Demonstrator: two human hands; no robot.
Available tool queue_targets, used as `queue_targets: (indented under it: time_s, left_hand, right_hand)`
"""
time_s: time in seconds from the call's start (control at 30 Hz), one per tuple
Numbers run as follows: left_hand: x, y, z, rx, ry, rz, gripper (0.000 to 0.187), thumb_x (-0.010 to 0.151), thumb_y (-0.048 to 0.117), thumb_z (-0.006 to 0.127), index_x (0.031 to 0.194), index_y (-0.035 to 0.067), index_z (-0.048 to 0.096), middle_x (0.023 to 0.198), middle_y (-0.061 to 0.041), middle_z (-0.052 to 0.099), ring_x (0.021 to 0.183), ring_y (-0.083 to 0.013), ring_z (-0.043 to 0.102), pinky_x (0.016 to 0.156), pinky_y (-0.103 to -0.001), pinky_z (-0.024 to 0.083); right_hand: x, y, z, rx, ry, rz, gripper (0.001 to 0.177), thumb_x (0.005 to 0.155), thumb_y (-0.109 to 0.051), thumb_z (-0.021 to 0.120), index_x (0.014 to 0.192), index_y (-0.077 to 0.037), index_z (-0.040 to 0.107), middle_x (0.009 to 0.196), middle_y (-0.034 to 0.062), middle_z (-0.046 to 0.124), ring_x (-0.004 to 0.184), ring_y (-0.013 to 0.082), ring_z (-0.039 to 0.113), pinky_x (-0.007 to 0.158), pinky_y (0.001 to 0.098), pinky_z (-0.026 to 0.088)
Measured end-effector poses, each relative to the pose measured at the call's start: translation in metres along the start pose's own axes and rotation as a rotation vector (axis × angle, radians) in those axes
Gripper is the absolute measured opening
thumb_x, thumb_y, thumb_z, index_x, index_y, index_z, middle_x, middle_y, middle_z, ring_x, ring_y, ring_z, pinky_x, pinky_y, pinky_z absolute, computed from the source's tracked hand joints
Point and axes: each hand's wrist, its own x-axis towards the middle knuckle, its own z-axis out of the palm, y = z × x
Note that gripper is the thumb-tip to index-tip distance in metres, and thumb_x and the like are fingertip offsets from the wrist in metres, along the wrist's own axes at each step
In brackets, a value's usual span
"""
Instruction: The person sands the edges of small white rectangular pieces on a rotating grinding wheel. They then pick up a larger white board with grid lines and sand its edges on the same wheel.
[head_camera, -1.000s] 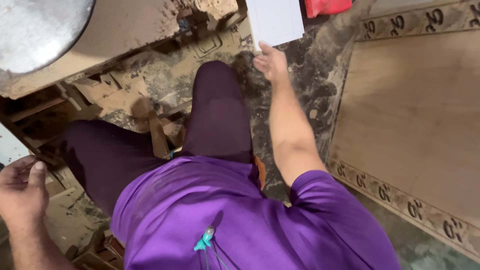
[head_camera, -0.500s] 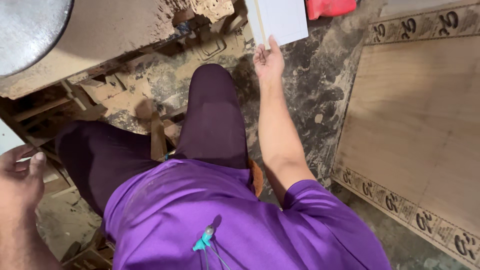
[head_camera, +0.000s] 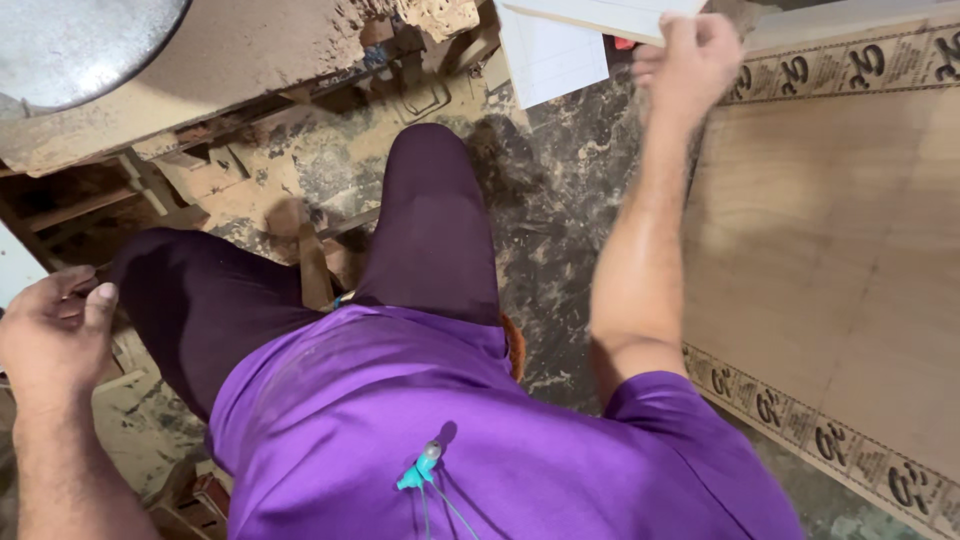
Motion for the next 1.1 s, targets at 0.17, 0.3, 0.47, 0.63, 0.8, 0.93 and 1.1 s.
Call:
queue_targets:
  time_s: [0.17,0.3,0.47,0.63,0.8,0.93,1.1]
  left_hand:
    - [-0.001,-0.009,0.005,0.139,0.010,-0.017,0.027,0.109,0.019,0.080,0.129,0.003,0.072,0.114,-0.019,0.076,0.107,-0.0288,0.074,0.092,-0.042,0.059]
    - [0.002,-0.007,0.003,0.043,-0.024,0.032,0.031,0.107,0.019,0.079,0.132,0.002,0.074,0.118,-0.017,0.075,0.103,-0.0266,0.074,0.094,-0.040,0.059]
    - [-0.002,0.000,-0.003,-0.064,-0.011,-0.012,0.031,0.104,0.019,0.079,0.129,0.001,0.073,0.116,-0.018,0.075,0.107,-0.0270,0.074,0.092,-0.039,0.059]
    - [-0.001,0.016,-0.010,-0.097,-0.043,-0.043,0.030,0.107,0.019,0.078,0.130,0.000,0.072,0.115,-0.018,0.075,0.105,-0.0271,0.074,0.093,-0.039,0.058]
    - [0.004,0.070,-0.013,-0.174,-0.080,-0.011,0.033,0.102,0.022,0.078,0.128,0.002,0.073,0.119,-0.017,0.075,0.104,-0.0265,0.073,0.093,-0.039,0.058]
    - [0.006,0.138,-0.011,-0.294,-0.188,0.073,0.038,0.095,0.026,0.078,0.126,0.005,0.073,0.116,-0.015,0.076,0.103,-0.0233,0.073,0.092,-0.038,0.058]
    - [-0.001,0.210,-0.017,-0.867,-0.462,0.164,0.060,0.089,0.032,0.080,0.141,0.007,0.061,0.118,-0.006,0.071,0.105,-0.0173,0.069,0.096,-0.033,0.056]
  right_hand:
    - [0.001,-0.045,-0.031,-0.254,-0.229,-0.274,0.010,0.096,0.001,0.067,0.089,0.005,0.072,0.071,0.0149,0.071,0.056,0.0183,0.070,0.045,0.0321,0.050]
    - [0.024,-0.019,0.002,-0.813,-0.218,-0.665,0.017,0.082,-0.012,0.080,0.082,0.004,0.072,0.068,0.0142,0.073,0.061,0.0308,0.070,0.058,0.0435,0.054]
    - [0.020,-0.006,0.015,-0.872,-0.289,-0.641,0.029,0.081,-0.023,0.085,0.087,0.003,0.076,0.075,0.0248,0.071,0.073,0.0416,0.070,0.070,0.0502,0.056]
    - [0.015,-0.034,-0.001,-0.795,-0.395,-0.522,0.029,0.090,-0.023,0.082,0.096,0.005,0.075,0.084,0.0246,0.072,0.074,0.0357,0.071,0.072,0.0462,0.056]
    - [-0.027,-0.116,-0.064,-0.213,-0.513,-0.143,0.030,0.090,-0.023,0.070,0.100,0.006,0.074,0.089,0.0102,0.071,0.080,0.0176,0.063,0.070,0.0327,0.048]
    - [-0.053,-0.176,-0.094,0.050,-0.622,-0.175,0.040,0.090,-0.021,0.066,0.111,0.012,0.073,0.096,0.0120,0.072,0.080,0.0160,0.061,0.071,0.0273,0.044]
    - [-0.104,-0.161,-0.061,0.312,-0.621,-0.041,0.039,0.094,-0.022,0.069,0.110,0.014,0.068,0.094,0.0158,0.072,0.076,0.0181,0.061,0.070,0.0277,0.045]
